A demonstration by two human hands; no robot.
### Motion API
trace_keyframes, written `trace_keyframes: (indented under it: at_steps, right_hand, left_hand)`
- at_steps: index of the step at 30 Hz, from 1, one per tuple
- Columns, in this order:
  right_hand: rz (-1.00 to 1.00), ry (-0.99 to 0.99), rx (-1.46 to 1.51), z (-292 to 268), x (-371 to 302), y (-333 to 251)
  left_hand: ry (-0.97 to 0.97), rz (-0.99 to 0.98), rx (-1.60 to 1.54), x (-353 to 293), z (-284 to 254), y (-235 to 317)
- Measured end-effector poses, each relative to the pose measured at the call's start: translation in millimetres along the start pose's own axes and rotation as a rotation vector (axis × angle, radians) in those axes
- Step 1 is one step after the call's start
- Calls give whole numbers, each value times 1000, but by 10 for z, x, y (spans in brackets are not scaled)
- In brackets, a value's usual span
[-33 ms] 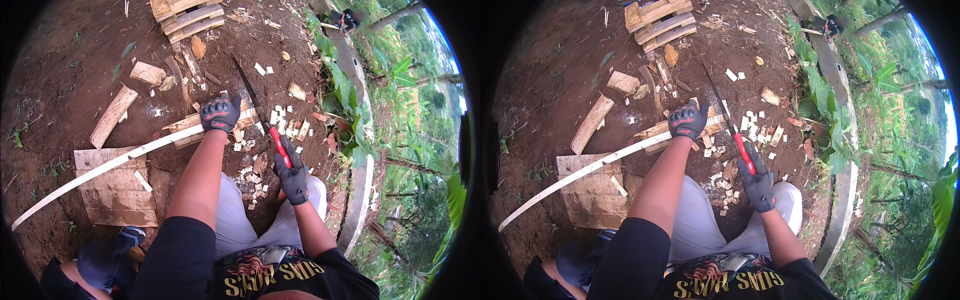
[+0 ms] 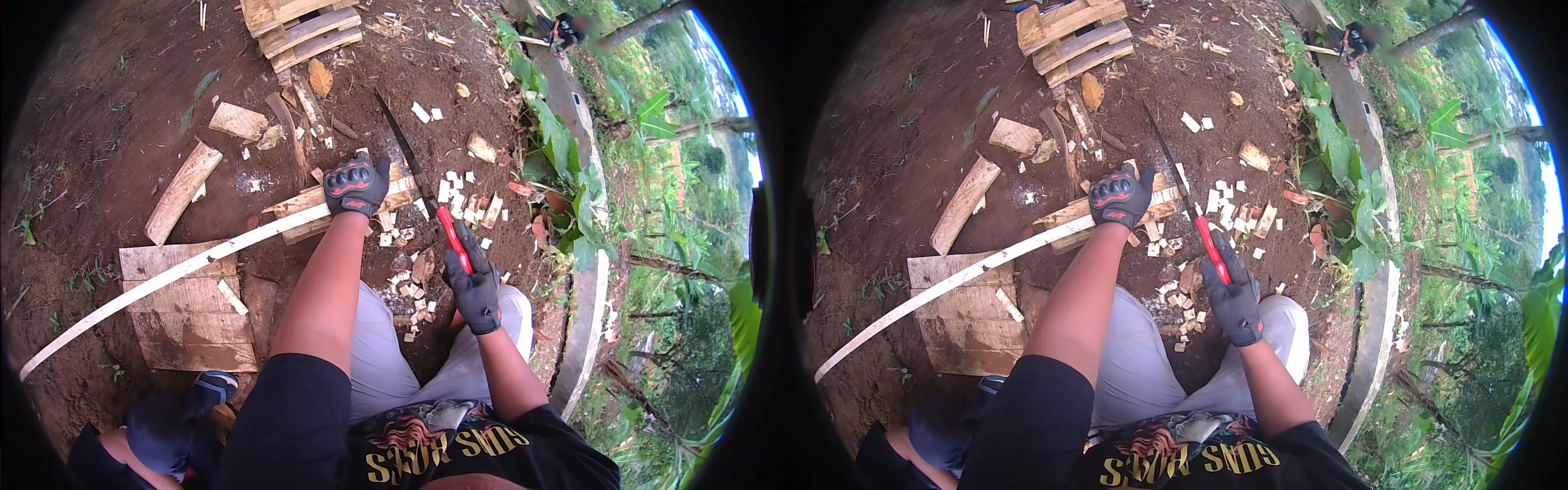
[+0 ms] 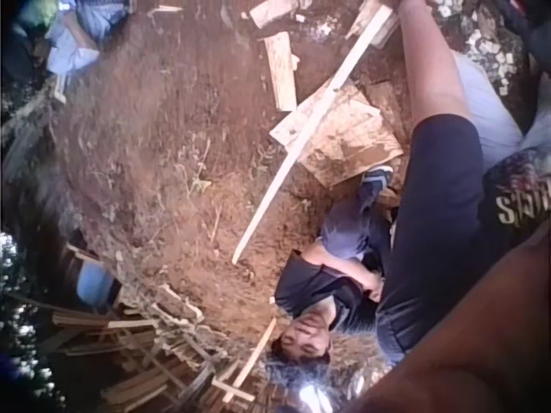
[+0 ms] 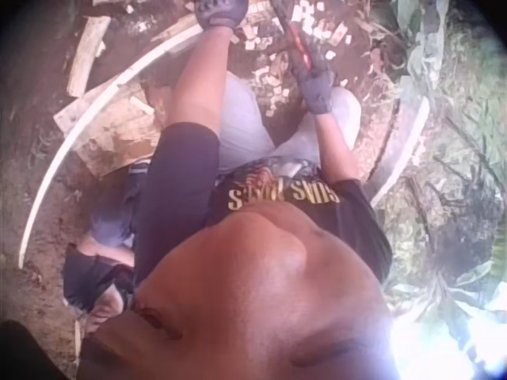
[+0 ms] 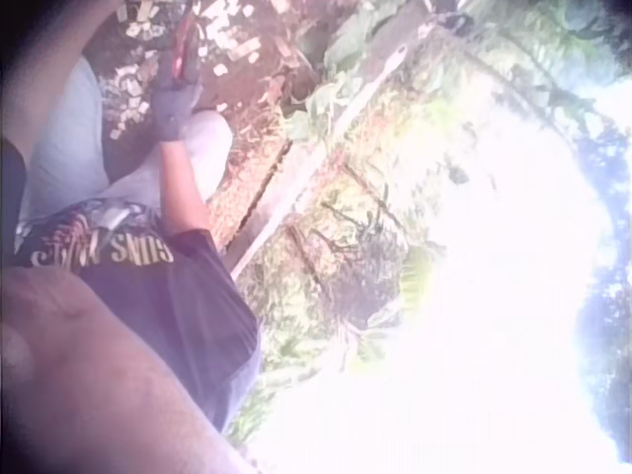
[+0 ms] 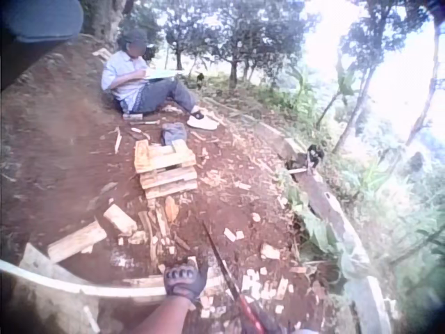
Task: The person sits on the ground and uses a hand saw to cut a long, thin piece of wood into smaller segments. The person holds the wood steady with one hand while sawing with the other, creating wood chips and small cut pieces that accumulate on the ground.
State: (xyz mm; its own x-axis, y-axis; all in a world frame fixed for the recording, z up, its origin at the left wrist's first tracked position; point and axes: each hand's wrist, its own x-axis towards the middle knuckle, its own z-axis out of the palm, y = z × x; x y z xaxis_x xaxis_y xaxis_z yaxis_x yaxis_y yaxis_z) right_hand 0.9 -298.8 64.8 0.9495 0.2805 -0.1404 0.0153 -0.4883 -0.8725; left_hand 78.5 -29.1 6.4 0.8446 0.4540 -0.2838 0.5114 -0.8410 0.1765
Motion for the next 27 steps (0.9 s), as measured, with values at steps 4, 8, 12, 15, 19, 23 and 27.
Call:
trace_keyframes:
  at_steps: [4, 8, 12, 15, 19, 23, 27]
  right_hand:
    - [65, 18, 61, 95, -1, -173]
    - [124, 35, 16, 114, 121, -354]
    - [213, 10, -10, 121, 167, -471]
    - [328, -38, 2, 16, 282, -643]
    - [249, -134, -115, -224, 535, -998]
    - [83, -54, -203, -113, 477, -863]
    - [34, -11, -129, 22, 248, -496]
  left_hand:
    - [87, -1, 11, 23, 97, -57]
    - [81, -21, 0, 12, 108, -66]
    - [82, 4, -1, 56, 95, 1]
    - [98, -23, -9, 48, 116, -32]
    - [45, -13, 2, 46, 66, -63]
    - [66, -3, -39, 29, 87, -69]
    - [98, 8, -50, 21, 59, -48]
